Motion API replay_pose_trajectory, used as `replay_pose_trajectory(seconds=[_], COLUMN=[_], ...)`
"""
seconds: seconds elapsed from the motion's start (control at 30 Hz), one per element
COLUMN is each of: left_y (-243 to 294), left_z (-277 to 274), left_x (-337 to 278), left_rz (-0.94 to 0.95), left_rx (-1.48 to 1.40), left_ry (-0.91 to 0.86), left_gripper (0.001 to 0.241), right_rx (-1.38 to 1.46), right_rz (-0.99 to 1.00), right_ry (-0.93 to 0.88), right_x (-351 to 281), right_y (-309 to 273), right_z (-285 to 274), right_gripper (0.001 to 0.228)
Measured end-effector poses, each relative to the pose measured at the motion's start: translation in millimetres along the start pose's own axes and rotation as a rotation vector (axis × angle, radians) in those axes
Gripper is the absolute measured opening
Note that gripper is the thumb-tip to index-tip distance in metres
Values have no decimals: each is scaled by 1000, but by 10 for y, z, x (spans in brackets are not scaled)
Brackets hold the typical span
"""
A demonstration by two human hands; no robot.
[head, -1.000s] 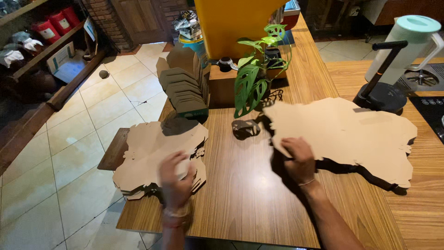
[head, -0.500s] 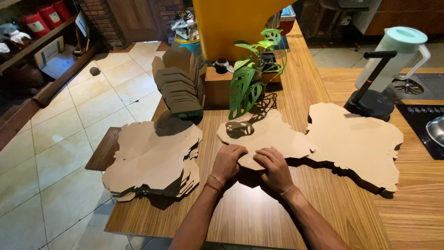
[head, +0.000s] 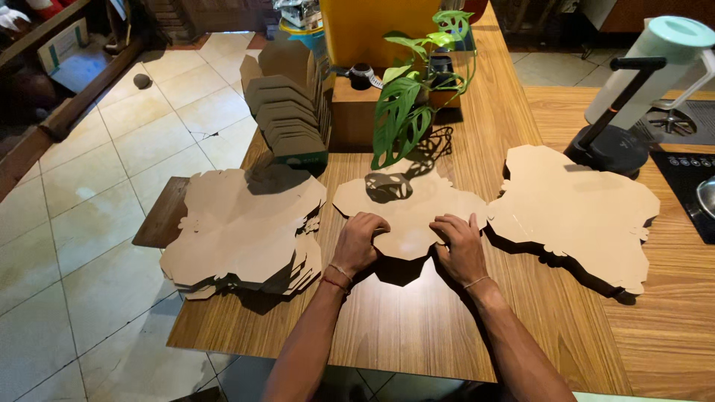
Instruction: The person folds cardboard takeout boxes by hand, pressing along the pre-scored lines and tucking the side flaps to assemble them into their open containers.
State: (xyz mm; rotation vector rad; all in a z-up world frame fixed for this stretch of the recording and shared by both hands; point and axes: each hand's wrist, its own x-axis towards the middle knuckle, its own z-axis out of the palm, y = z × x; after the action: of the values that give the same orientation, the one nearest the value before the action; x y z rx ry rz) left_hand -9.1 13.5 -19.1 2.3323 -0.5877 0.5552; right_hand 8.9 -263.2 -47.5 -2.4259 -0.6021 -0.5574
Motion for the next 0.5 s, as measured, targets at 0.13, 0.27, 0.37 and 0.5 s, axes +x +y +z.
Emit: replay_pose_trajectory(seconds=[0.13, 0.27, 0.37, 0.5], left_y=[85, 274, 173, 67], left_z=[0, -80, -29, 14], left_x=[-2, 27, 5, -15], left_rz=[20, -3, -79, -103], left_rx=[-22, 61, 175, 184], left_ry=[-10, -36, -87, -169], left_gripper=[21, 32, 38, 30], right_rx=[-63, -43, 12, 67], right_rz=[-8, -41, -28, -5], right_ry=[-6, -29, -93, -140], right_x=[24, 17, 4, -24], right_y=[-187, -114, 14, 18], right_z=[-99, 18, 121, 103], right_gripper=[53, 57, 66, 76])
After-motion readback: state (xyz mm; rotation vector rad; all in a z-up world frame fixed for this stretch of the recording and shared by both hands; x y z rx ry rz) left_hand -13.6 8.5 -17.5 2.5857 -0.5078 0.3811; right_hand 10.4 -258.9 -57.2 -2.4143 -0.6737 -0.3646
